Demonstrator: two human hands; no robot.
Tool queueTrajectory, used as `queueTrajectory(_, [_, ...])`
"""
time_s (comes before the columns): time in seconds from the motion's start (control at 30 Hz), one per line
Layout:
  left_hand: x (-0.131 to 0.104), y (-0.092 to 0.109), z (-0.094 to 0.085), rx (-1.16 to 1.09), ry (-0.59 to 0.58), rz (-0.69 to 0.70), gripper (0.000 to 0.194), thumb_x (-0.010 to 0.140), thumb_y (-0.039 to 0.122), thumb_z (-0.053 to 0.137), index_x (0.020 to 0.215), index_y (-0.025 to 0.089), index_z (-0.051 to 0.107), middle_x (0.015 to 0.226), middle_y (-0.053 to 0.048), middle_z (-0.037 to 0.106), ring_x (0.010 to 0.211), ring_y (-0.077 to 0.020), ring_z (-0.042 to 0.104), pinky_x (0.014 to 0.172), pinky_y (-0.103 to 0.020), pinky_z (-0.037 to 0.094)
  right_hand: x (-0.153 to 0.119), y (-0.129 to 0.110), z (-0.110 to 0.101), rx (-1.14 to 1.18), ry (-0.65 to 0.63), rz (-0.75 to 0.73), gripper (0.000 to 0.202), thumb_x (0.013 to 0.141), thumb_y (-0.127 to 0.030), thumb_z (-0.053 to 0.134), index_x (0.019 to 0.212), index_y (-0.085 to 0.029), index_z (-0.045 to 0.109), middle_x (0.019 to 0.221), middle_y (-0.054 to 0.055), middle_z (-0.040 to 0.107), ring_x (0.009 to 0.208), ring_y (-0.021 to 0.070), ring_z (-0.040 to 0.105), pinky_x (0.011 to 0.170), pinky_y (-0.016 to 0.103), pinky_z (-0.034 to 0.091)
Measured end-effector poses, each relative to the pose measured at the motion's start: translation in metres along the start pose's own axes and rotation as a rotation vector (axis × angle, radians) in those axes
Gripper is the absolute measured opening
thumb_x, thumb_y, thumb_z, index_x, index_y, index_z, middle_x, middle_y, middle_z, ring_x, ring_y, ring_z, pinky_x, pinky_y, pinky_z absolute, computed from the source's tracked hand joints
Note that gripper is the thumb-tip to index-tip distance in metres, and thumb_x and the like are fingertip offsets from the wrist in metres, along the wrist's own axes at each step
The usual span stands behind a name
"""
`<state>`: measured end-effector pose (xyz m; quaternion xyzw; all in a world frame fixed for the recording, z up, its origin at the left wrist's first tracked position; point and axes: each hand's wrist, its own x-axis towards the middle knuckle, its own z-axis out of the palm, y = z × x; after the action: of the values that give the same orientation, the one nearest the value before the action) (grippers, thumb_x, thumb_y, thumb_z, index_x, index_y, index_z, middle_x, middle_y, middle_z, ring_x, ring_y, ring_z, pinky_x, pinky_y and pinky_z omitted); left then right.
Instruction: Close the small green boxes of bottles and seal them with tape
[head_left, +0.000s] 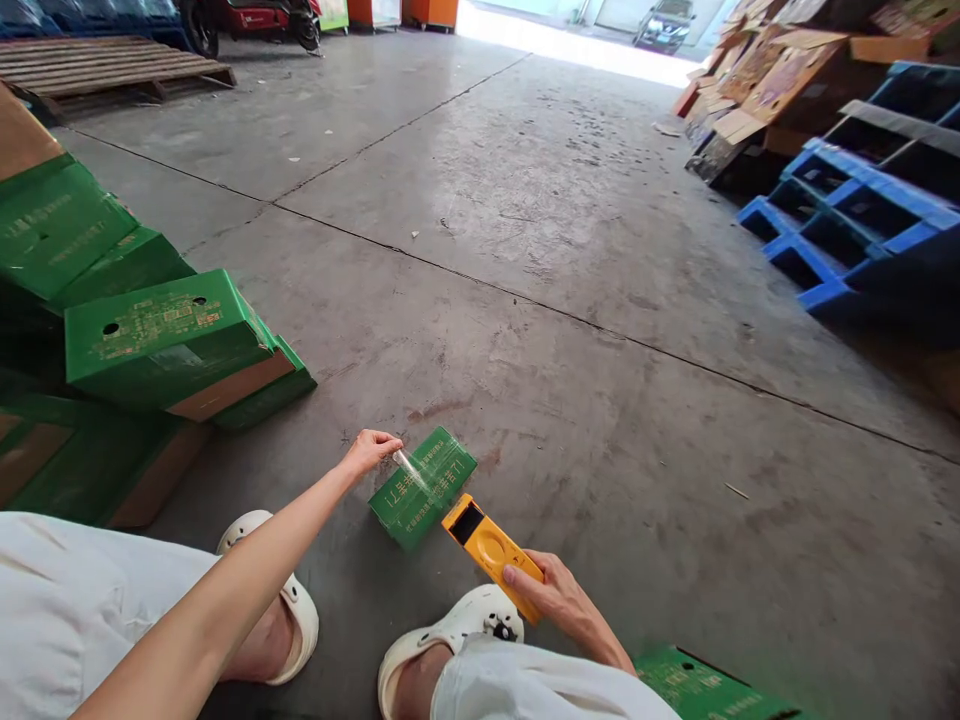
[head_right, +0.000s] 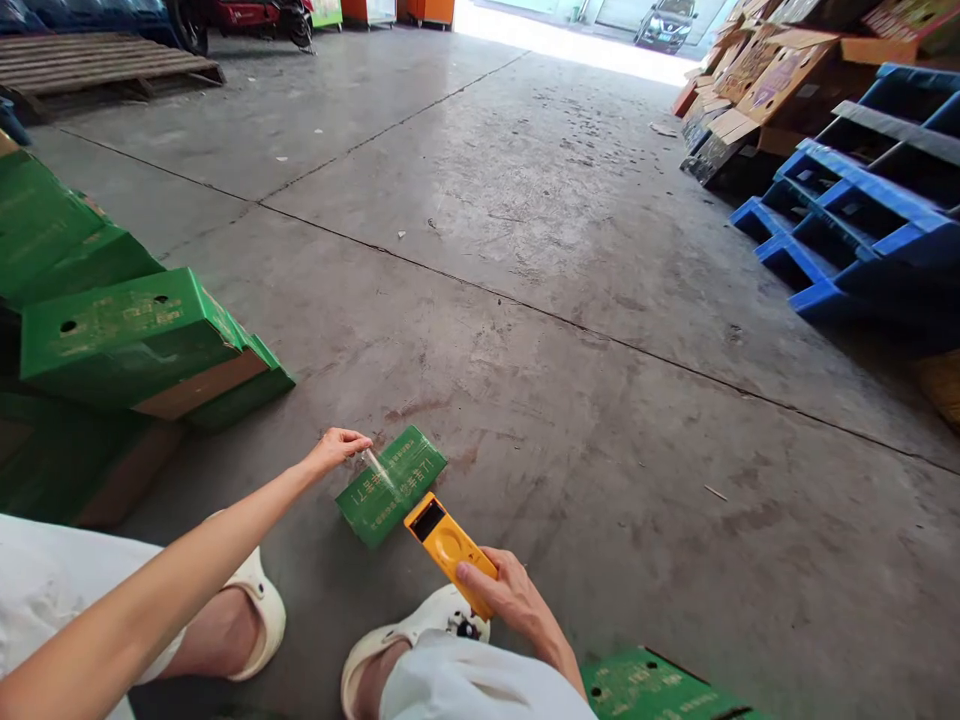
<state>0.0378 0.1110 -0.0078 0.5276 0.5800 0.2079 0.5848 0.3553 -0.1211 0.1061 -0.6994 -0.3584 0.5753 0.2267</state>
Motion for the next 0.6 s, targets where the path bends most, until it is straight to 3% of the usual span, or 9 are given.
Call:
queueTrajectory(0.1, [0.003, -0.006, -0.002, 0.016, 0.008, -0.011, 0.053, 0.064, 0.066, 0.078, 0.080, 0.016, 0.085, 0.056, 0.002, 0.059, 0.061, -0.0142, 0.048, 0.061, -0.027, 0.031, 0.006, 0.000, 0.001, -0.065, -0.107, -0.014, 0.060, 0.072, -0.074, 0.078, 0.083, -0.015, 0.081, 0.067, 0.003, 0.063, 0.063, 0.0178, 0.050, 0.058, 0.029, 0.033])
queueTrajectory(0.27, [0.008, -0.015, -0.001, 0.042, 0.015, -0.030, 0.053, 0.066, 0.066, 0.079, 0.081, 0.016, 0.084, 0.056, 0.002, 0.059, 0.062, -0.0146, 0.049, 0.062, -0.027, 0.032, 0.014, 0.006, 0.002, -0.067, -0.128, 0.002, 0.062, 0.074, -0.076, 0.075, 0.084, -0.015, 0.080, 0.068, 0.004, 0.063, 0.064, 0.0177, 0.050, 0.059, 0.030, 0.033])
queueTrajectory(0.5, [0.001, -0.032, 0.026, 0.078, 0.037, -0.072, 0.049, 0.079, 0.058, 0.071, 0.092, 0.013, 0.084, 0.075, -0.004, 0.075, 0.067, -0.0165, 0.060, 0.067, -0.028, 0.043, 0.022, 0.014, 0.002, -0.085, -0.138, 0.002, 0.060, 0.078, -0.075, 0.072, 0.085, -0.015, 0.079, 0.071, 0.005, 0.062, 0.065, 0.0177, 0.050, 0.059, 0.030, 0.033])
queueTrajectory(0.6, [-0.001, -0.036, 0.036, 0.125, 0.053, -0.066, 0.037, 0.086, 0.048, 0.066, 0.093, 0.016, 0.084, 0.085, -0.006, 0.079, 0.078, -0.0202, 0.068, 0.076, -0.030, 0.050, 0.027, 0.018, 0.003, -0.092, -0.183, 0.031, 0.063, 0.076, -0.079, 0.070, 0.084, -0.017, 0.076, 0.069, 0.004, 0.060, 0.063, 0.0162, 0.048, 0.058, 0.029, 0.032])
